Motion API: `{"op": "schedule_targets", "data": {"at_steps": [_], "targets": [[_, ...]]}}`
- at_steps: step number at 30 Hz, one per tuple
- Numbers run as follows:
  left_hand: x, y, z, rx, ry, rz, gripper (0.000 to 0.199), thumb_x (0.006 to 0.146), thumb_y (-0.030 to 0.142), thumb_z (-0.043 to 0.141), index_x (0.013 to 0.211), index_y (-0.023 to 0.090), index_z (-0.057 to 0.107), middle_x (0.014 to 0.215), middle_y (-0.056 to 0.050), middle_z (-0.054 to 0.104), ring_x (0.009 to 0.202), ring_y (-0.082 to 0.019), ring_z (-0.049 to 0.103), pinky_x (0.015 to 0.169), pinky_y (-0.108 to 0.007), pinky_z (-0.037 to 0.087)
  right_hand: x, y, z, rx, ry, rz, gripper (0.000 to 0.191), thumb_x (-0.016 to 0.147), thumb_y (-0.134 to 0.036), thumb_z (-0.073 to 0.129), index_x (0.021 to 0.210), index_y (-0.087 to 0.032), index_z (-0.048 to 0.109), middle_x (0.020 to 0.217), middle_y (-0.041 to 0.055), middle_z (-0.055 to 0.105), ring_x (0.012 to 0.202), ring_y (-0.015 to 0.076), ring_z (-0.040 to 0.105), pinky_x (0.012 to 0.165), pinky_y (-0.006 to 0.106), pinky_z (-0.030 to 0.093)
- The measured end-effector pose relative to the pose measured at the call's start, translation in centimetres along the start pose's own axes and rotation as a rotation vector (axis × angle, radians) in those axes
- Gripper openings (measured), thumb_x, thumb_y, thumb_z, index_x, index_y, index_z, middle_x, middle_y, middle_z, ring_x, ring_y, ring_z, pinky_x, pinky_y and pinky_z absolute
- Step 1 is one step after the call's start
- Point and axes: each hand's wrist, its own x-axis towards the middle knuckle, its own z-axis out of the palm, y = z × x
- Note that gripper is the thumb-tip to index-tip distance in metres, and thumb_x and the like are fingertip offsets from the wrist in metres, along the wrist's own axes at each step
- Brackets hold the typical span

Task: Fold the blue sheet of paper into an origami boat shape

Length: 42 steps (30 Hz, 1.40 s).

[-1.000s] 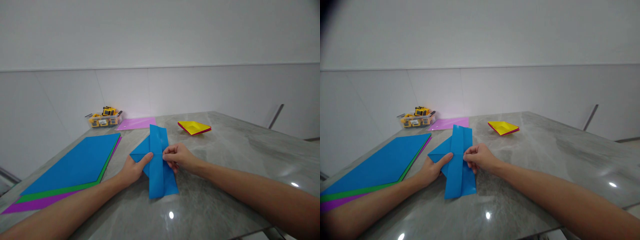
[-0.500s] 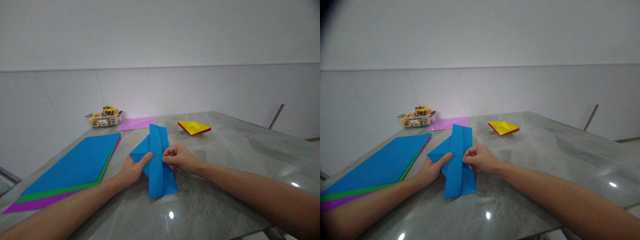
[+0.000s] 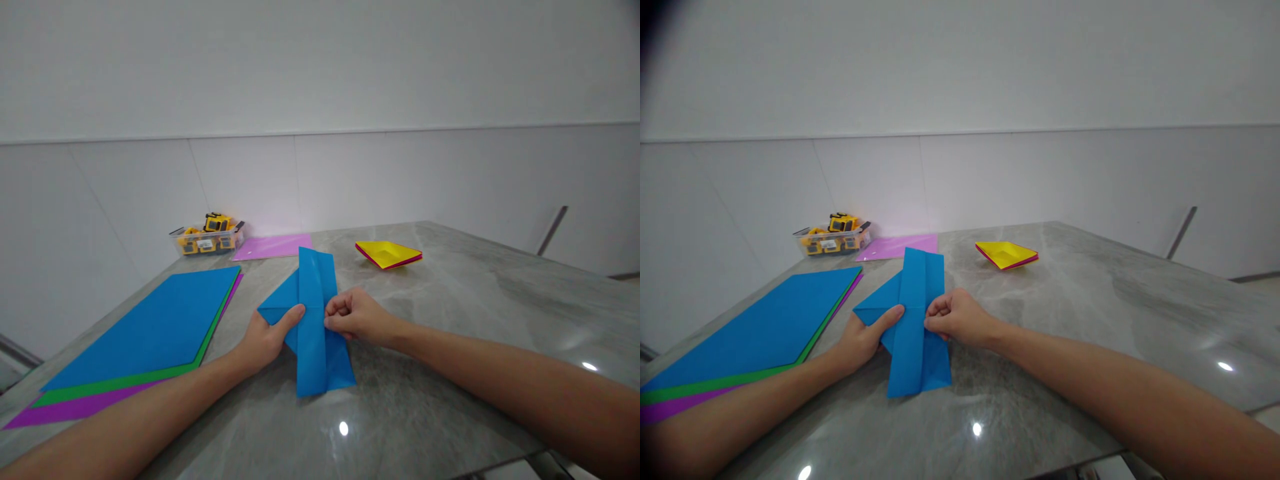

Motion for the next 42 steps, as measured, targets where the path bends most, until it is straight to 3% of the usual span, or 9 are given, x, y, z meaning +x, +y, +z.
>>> {"op": "schedule_targets", "data": {"at_steps": [12,17,22,28,32,42], "targets": [[-0.06,-0.02,0.05,0.027,0.023,0.008,0.028,0.079,0.043,0.063,0.083,0.015,0.068,0.082,-0.006,0.075,0.073,-0.023,0.069,0.070,-0.034,0.058,-0.01,-0.09,-0.05,-0.008,-0.030,0.013,0.013,0.065,-0.023,0.065,0.058,-0.016,0.056,0.042,-0.0065,0.048,0.039,0.0058,0.039,0.041,0.019,0.027],[0.04,0.09,0.02,0.032,0.024,0.031,0.030,0.080,0.043,0.063,0.089,0.015,0.069,0.089,-0.008,0.075,0.079,-0.024,0.070,0.075,-0.036,0.058,-0.37,-0.16,0.06,-0.023,-0.046,0.070,0.011,0.064,-0.024,0.066,0.062,-0.016,0.060,0.044,-0.0061,0.051,0.040,0.0063,0.042,0.041,0.019,0.029],[0.24,0.06,-0.05,0.043,0.100,0.053,0.030,0.078,0.043,0.064,0.089,0.015,0.069,0.090,-0.008,0.075,0.084,-0.026,0.070,0.080,-0.037,0.057,-0.60,-0.01,0.55,-0.044,-0.093,0.115,0.006,0.063,-0.020,0.066,0.064,-0.015,0.063,0.044,-0.0053,0.053,0.040,0.0069,0.044,0.041,0.019,0.030],[0.26,-0.16,-0.16,0.038,0.124,-0.015,0.036,0.077,0.049,0.063,0.087,0.014,0.068,0.089,-0.009,0.076,0.080,-0.027,0.070,0.071,-0.038,0.058,-0.36,0.20,0.54,0.003,-0.005,0.077,0.012,0.067,-0.026,0.067,0.067,-0.015,0.064,0.041,-0.0060,0.049,0.038,0.0066,0.039,0.041,0.020,0.029],[0.17,-0.25,-0.09,0.026,0.119,-0.008,0.039,0.077,0.050,0.064,0.094,0.015,0.068,0.101,-0.010,0.075,0.091,-0.028,0.070,0.076,-0.038,0.058,-0.20,0.46,0.49,0.038,0.057,0.043,0.015,0.068,-0.029,0.069,0.070,-0.014,0.064,0.041,-0.0060,0.048,0.039,0.0068,0.039,0.041,0.020,0.028],[0.12,0.01,0.01,0.078,0.087,-0.001,0.037,0.079,0.050,0.061,0.091,0.016,0.068,0.092,-0.008,0.076,0.084,-0.027,0.071,0.075,-0.038,0.059,-0.34,-0.25,0.58,0.013,0.109,0.011,0.010,0.067,-0.024,0.067,0.065,-0.014,0.064,0.042,-0.0054,0.047,0.041,0.0071,0.038,0.042,0.020,0.027]]}}
